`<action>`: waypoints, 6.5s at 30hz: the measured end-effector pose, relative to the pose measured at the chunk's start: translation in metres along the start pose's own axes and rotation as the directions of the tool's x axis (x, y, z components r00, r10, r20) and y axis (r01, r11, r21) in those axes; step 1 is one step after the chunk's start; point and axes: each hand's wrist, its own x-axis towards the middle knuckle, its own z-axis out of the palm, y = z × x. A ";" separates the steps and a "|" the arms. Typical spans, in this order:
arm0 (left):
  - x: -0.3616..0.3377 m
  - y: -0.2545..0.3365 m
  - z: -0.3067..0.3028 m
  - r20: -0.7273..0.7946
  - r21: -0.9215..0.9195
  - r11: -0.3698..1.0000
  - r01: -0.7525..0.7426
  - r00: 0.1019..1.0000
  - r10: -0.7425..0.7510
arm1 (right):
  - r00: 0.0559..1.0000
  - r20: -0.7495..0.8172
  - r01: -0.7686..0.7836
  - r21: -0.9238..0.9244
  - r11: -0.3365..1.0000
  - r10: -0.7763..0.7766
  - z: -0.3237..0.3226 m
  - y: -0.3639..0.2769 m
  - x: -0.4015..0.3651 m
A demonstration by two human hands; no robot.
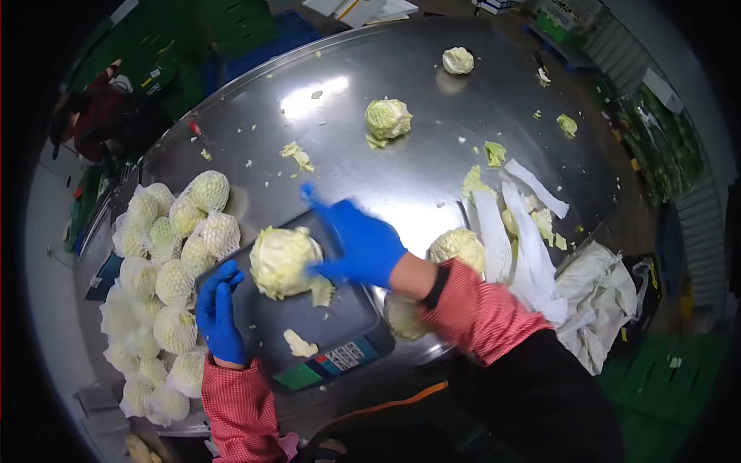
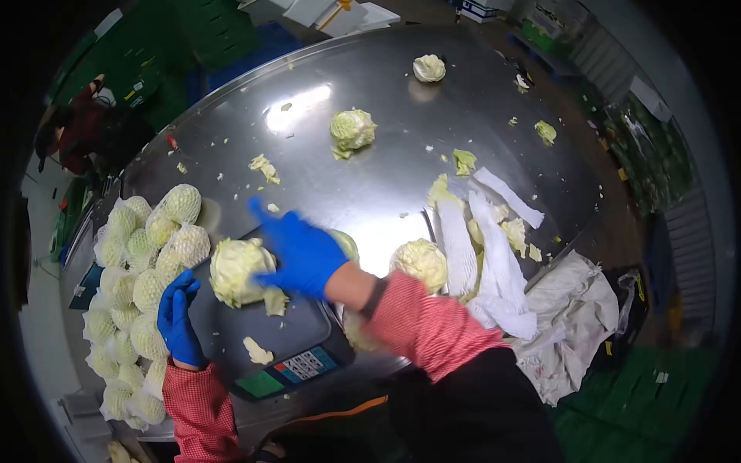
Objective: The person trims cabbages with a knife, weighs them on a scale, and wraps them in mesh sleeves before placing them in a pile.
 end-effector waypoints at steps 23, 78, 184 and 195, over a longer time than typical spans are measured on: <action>0.027 0.005 0.010 -0.154 0.165 0.969 0.182 0.976 -0.157 | 0.705 -0.040 -0.584 -0.600 0.547 0.708 -0.080 0.242 -0.167; 0.071 -0.105 0.358 0.448 0.542 0.837 -0.076 0.868 -0.212 | 0.874 -0.210 -0.478 -0.225 0.849 0.437 -0.108 0.221 -0.125; 0.038 -0.104 0.368 0.590 0.327 0.902 -0.281 0.807 0.037 | 0.616 -0.274 -0.727 0.163 0.667 0.739 -0.126 0.280 -0.074; 0.055 -0.106 0.387 0.378 0.350 0.930 0.115 0.891 -0.252 | 0.738 -0.266 -0.619 0.100 0.779 0.621 -0.117 0.261 -0.089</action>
